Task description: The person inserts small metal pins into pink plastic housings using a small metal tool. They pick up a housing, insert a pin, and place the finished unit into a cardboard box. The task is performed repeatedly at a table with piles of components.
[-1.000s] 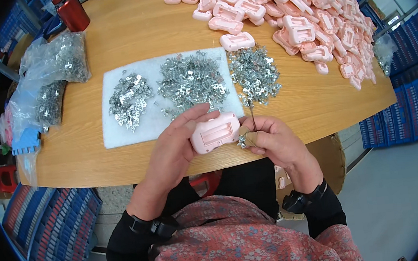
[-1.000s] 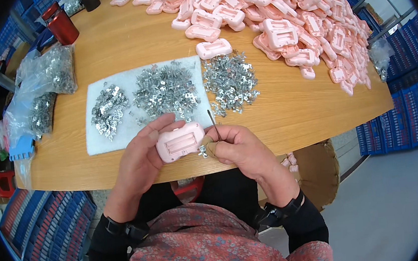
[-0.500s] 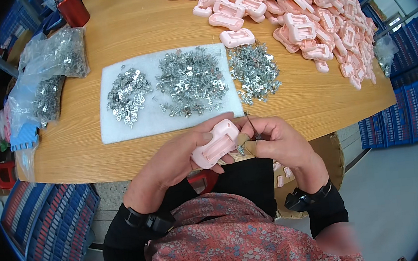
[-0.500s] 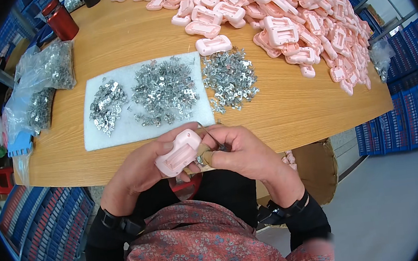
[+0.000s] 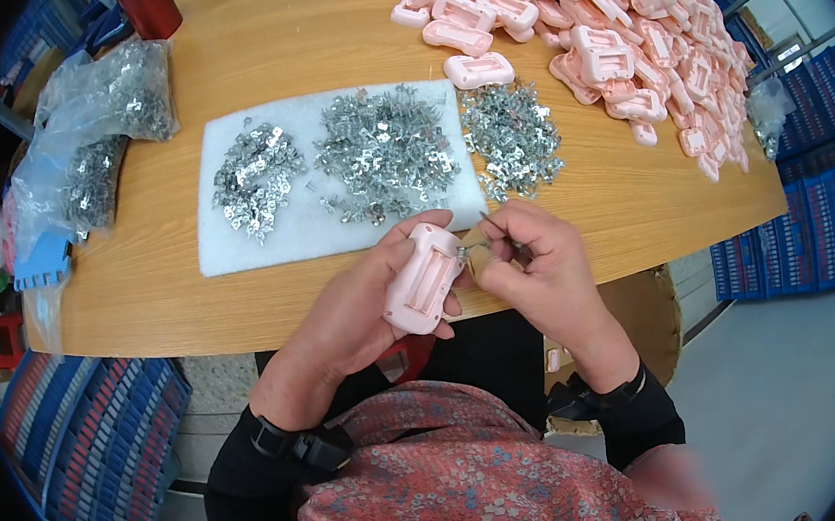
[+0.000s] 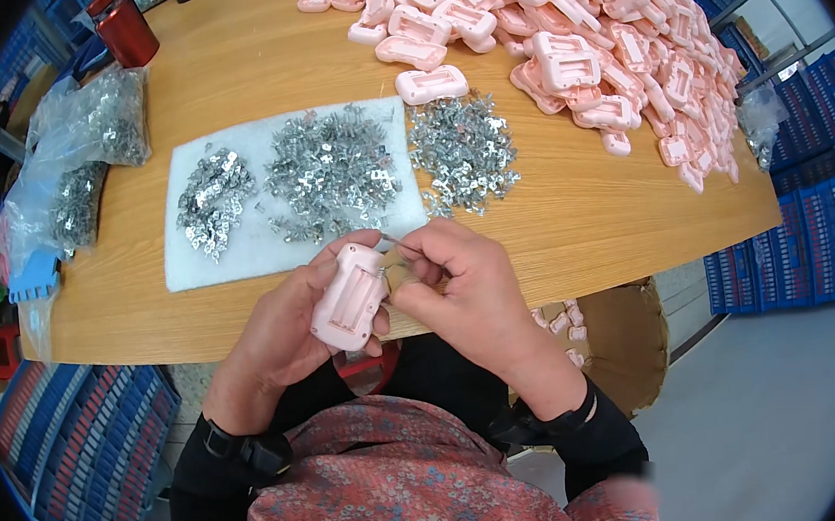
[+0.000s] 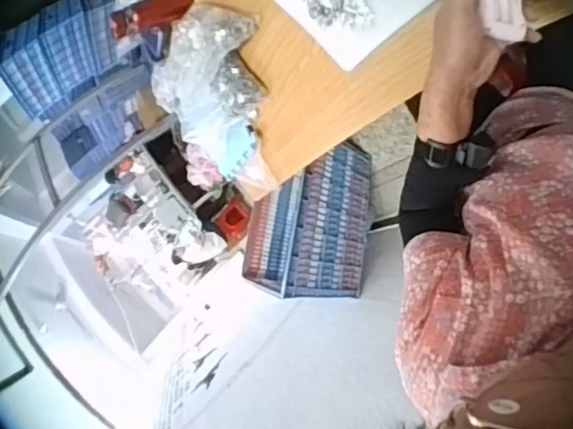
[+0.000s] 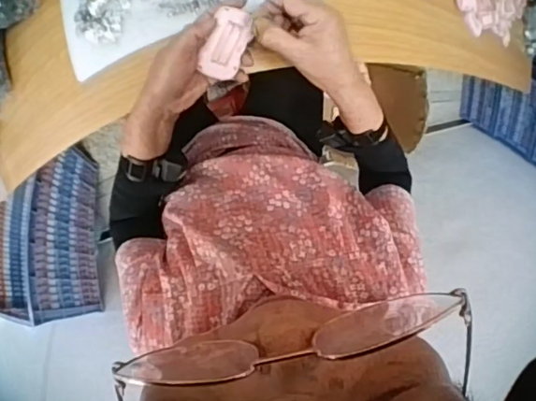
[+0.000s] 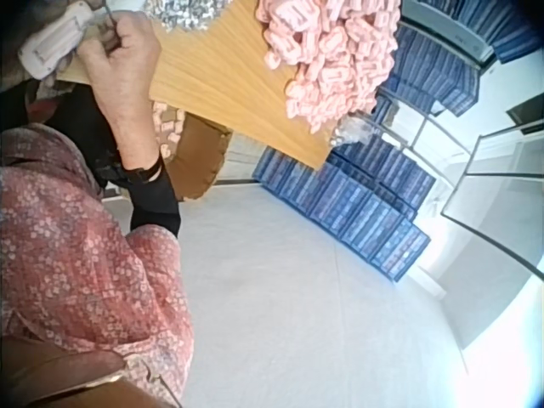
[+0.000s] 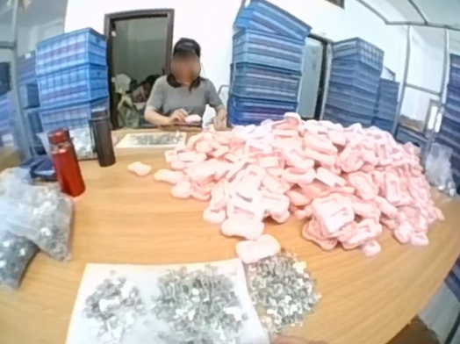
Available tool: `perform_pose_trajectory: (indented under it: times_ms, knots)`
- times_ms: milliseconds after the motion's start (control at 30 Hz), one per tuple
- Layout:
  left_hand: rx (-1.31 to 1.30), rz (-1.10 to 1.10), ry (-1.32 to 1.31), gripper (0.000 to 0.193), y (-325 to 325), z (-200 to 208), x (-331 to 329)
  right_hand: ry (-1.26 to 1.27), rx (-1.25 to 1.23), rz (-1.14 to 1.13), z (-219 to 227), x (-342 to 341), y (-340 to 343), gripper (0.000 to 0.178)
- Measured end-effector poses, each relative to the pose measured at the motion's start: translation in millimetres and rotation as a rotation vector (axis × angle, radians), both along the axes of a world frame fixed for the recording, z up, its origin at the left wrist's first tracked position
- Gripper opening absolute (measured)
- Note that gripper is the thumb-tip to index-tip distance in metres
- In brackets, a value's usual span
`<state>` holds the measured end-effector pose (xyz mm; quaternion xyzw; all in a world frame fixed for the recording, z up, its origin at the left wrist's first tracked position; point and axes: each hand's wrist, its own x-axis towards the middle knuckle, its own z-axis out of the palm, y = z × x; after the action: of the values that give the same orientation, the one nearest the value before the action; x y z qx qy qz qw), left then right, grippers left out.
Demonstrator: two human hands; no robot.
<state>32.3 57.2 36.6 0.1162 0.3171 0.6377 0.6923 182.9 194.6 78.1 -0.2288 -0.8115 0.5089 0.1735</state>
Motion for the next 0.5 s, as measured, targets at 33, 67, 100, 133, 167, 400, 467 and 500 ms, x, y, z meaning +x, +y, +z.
perform_pose_trajectory:
  times_ms: [33,67,100,133,167,400,467,500]
  knots:
    - [-0.015,0.013,0.015,0.047,0.0,-0.1,1.5,-0.013,0.060,0.003,-0.7,-1.7,-1.3,0.020]
    - [-0.022,0.013,0.032,0.047,0.5,1.2,3.5,-0.024,0.107,0.009,-0.9,-3.4,-2.1,0.020]
    - [-0.029,0.013,0.048,0.047,1.0,3.4,5.4,-0.035,0.154,0.016,-1.1,-5.2,-2.7,0.021]
    - [-0.036,0.013,0.064,0.046,1.0,4.4,6.3,-0.046,0.201,0.022,-1.2,-6.3,-3.0,0.022]
    - [-0.036,0.011,0.056,0.046,0.6,3.8,6.2,-0.054,0.236,0.023,-1.1,-6.8,-3.1,0.022]
    - [-0.040,0.016,0.022,0.046,0.2,-4.1,8.6,-0.096,0.369,0.002,-3.8,-11.7,-7.3,0.019]
    - [-0.046,0.023,0.016,0.047,1.2,-3.9,9.6,-0.113,0.421,-0.007,-7.3,-12.1,-9.5,0.018]
    - [-0.046,0.026,0.013,0.047,1.6,-3.2,10.0,-0.122,0.436,-0.019,-9.1,-12.1,-12.3,0.018]
